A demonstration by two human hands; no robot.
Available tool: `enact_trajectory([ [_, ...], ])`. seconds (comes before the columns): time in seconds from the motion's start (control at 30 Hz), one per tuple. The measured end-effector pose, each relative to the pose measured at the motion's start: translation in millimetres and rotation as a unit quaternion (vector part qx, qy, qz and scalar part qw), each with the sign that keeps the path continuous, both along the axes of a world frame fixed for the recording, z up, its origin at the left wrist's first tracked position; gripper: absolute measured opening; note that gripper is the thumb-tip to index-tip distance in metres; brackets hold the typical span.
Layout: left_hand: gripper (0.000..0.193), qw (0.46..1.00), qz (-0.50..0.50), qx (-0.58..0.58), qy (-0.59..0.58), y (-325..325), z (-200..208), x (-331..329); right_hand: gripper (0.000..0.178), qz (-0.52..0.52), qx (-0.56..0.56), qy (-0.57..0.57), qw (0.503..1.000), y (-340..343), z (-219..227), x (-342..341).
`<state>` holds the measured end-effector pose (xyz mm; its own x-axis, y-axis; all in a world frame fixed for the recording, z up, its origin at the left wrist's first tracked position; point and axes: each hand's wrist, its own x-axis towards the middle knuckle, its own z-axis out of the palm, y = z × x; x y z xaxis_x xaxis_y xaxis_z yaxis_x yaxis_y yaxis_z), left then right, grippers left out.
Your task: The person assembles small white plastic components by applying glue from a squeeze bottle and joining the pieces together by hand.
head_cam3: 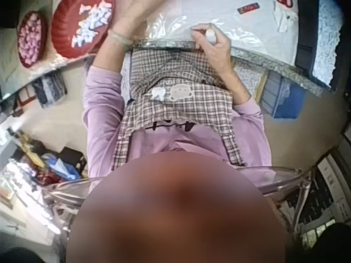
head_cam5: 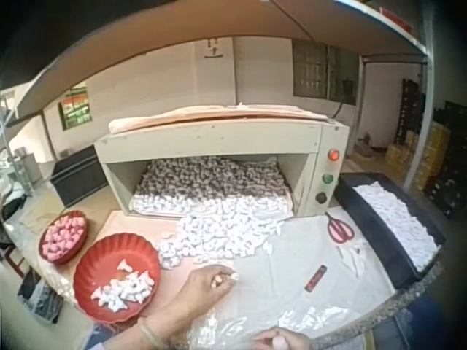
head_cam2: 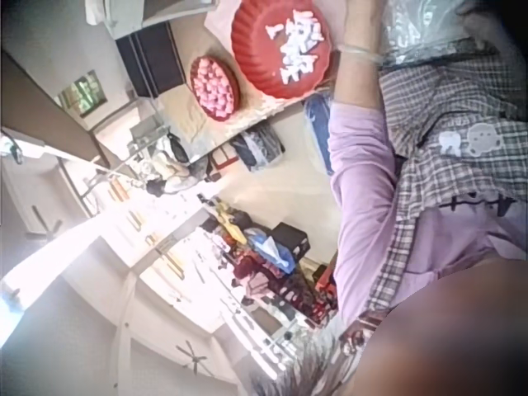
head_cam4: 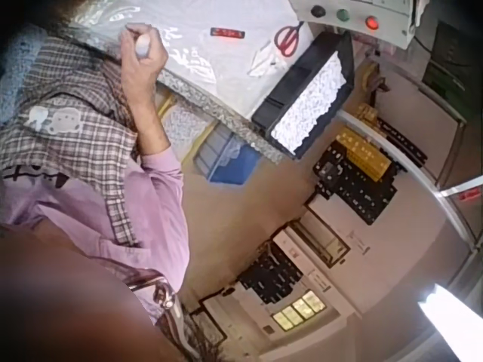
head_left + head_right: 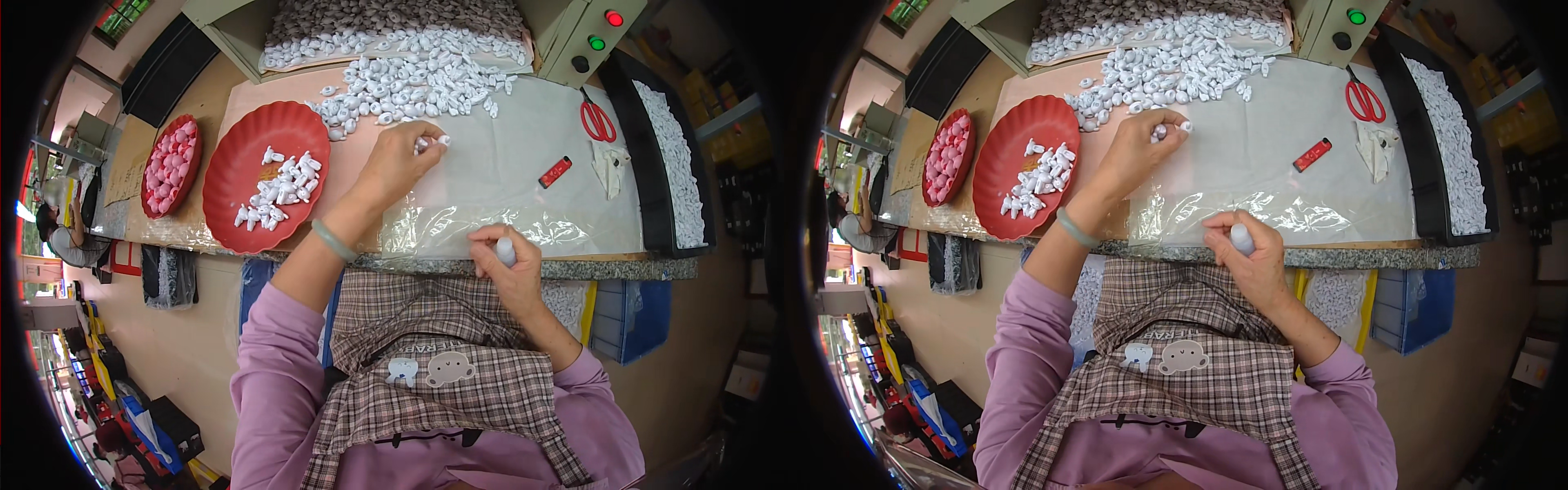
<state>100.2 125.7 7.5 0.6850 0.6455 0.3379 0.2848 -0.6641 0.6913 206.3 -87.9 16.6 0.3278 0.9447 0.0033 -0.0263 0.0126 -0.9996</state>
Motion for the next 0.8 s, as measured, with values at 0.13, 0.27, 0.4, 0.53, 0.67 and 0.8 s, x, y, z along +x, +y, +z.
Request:
enact_trajectory([
  [0.13,0.023,0.937,-0.067,-0.335,-0.078,-51,26,-21,0.019,-0.08,0.055,-0.054,0.994,19,12,2],
  [0.27,0.02,0.856,-0.125,-0.477,-0.157,-78,23,-37,0.026,-0.068,0.109,-0.164,0.978,27,9,2],
  [0.4,0.025,0.845,-0.072,-0.505,-0.163,-93,19,-44,0.024,-0.094,0.176,-0.273,0.941,29,4,-5],
  [0.53,0.025,0.8,-0.03,-0.563,-0.206,-106,18,-46,0.027,-0.098,0.219,-0.372,0.897,27,1,-10],
  [0.67,0.026,0.765,-0.077,-0.598,-0.229,-107,14,-53,0.027,-0.065,0.269,-0.398,0.875,22,-4,-5],
  [0.8,0.027,0.786,-0.066,-0.569,-0.233,-112,13,-52,0.027,-0.033,0.278,-0.394,0.875,21,-8,-1],
])
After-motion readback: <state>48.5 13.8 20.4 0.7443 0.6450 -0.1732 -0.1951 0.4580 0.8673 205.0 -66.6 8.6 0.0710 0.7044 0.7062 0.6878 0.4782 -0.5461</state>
